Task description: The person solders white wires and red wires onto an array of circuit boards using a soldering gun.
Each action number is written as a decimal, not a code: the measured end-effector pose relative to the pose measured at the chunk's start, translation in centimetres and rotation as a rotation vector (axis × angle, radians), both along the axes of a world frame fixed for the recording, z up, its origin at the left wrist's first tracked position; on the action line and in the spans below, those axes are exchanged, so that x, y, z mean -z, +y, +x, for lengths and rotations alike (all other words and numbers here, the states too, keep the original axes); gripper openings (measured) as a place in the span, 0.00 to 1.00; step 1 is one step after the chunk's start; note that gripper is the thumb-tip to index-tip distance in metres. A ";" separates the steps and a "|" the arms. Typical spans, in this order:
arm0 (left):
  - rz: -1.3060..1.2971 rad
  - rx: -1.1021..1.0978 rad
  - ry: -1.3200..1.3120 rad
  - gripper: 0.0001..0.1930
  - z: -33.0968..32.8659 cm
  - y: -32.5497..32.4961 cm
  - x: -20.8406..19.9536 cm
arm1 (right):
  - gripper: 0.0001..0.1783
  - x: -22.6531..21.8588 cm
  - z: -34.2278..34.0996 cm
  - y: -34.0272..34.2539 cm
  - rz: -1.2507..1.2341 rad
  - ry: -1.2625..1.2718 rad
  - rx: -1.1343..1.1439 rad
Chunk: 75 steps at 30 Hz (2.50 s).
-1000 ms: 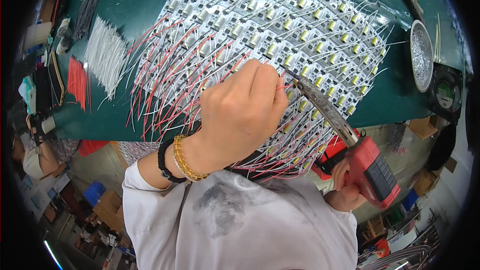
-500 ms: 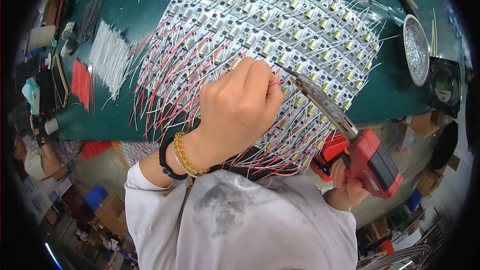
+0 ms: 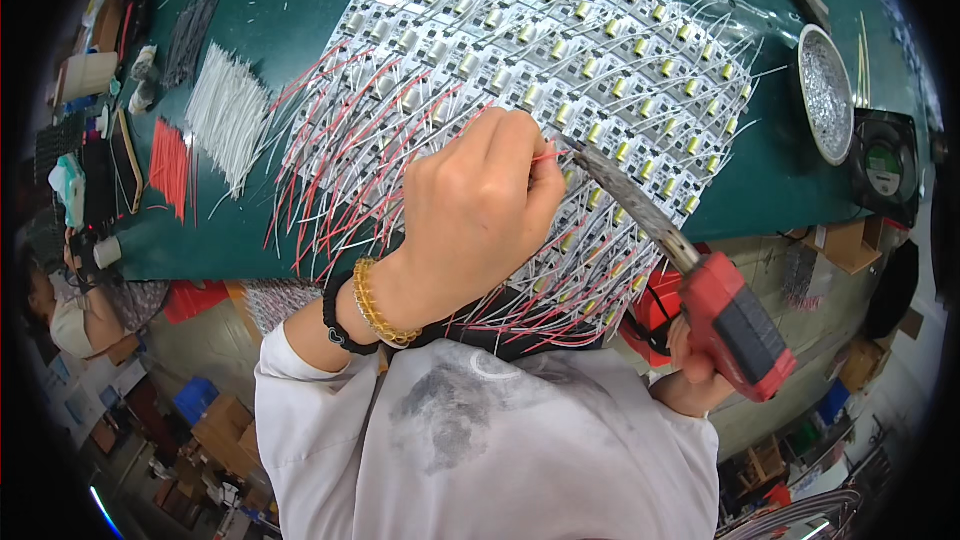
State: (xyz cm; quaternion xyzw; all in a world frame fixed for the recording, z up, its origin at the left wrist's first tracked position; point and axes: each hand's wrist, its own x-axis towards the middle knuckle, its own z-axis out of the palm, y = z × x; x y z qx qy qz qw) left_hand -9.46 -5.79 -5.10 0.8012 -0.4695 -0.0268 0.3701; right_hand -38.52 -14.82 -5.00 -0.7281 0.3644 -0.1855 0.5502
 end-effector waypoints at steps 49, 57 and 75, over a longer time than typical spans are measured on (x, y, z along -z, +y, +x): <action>0.019 0.012 0.021 0.07 -2.0 -1.0 -0.1 | 0.26 0.5 2.1 -0.1 0.215 -0.520 -0.009; 0.025 -0.021 0.004 0.09 -2.1 -1.2 0.2 | 0.12 -0.4 -0.5 -2.2 -0.274 -0.077 -0.253; -0.003 0.027 0.038 0.08 -2.1 -1.4 -0.1 | 0.46 -0.6 2.3 0.4 0.074 -0.417 0.077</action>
